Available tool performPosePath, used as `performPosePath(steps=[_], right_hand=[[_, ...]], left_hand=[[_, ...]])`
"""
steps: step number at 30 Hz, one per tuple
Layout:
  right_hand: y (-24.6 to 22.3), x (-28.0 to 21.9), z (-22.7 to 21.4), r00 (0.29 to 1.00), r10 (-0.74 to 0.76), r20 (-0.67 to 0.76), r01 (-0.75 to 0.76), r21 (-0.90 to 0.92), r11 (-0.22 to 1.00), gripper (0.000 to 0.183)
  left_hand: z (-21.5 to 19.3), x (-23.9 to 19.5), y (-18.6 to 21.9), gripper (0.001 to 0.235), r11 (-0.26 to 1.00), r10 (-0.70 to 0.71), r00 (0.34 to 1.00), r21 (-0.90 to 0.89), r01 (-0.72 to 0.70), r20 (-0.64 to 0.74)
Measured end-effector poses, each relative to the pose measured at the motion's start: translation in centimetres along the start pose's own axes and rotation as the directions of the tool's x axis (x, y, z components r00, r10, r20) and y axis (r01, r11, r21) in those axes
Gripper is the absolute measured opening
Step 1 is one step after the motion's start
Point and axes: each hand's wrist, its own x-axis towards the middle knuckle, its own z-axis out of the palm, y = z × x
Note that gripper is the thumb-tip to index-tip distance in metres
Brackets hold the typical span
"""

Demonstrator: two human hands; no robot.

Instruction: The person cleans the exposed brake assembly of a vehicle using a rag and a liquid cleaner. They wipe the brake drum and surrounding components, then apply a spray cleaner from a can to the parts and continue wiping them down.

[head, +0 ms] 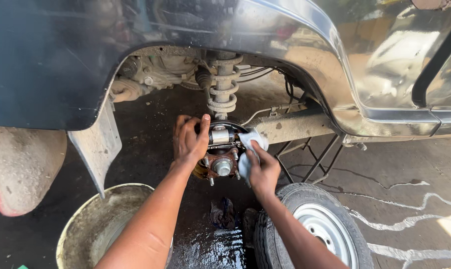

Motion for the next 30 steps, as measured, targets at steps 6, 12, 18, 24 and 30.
performPosePath(steps=[6,12,18,24,30], right_hand=[[-3.9,-0.6,-1.2,0.903,0.422,-0.079,-0.425,-0.299,0.854,0.033],[-8.3,6.7,-2.8,0.985,0.052,-0.162,-0.084,-0.196,0.977,0.025],[-4.3,4.4,-4.2,0.897,0.338,-0.286,-0.41,-0.246,0.878,0.034],[-2.8,2.3,-4.7,0.928,0.334,0.168,-0.154,-0.643,0.75,0.046],[2.9,-1.3,-7.8,0.756,0.395,0.522,0.273,-0.8,0.535,0.035]], left_hand=[[0.3,0.1,-0.3,0.058,1.0,-0.01,1.0,0.027,0.009,0.014],[0.6,0.5,-0.6,0.059,0.999,0.021,0.999,0.031,-0.021,0.028],[0.3,0.3,-0.6,0.06,0.999,0.014,0.999,0.038,-0.016,0.047],[0.4,0.5,-0.9,0.064,0.998,0.001,0.996,0.055,-0.006,0.088],[0.4,0.3,-1.0,0.065,0.997,0.004,0.994,0.074,-0.012,0.108]])
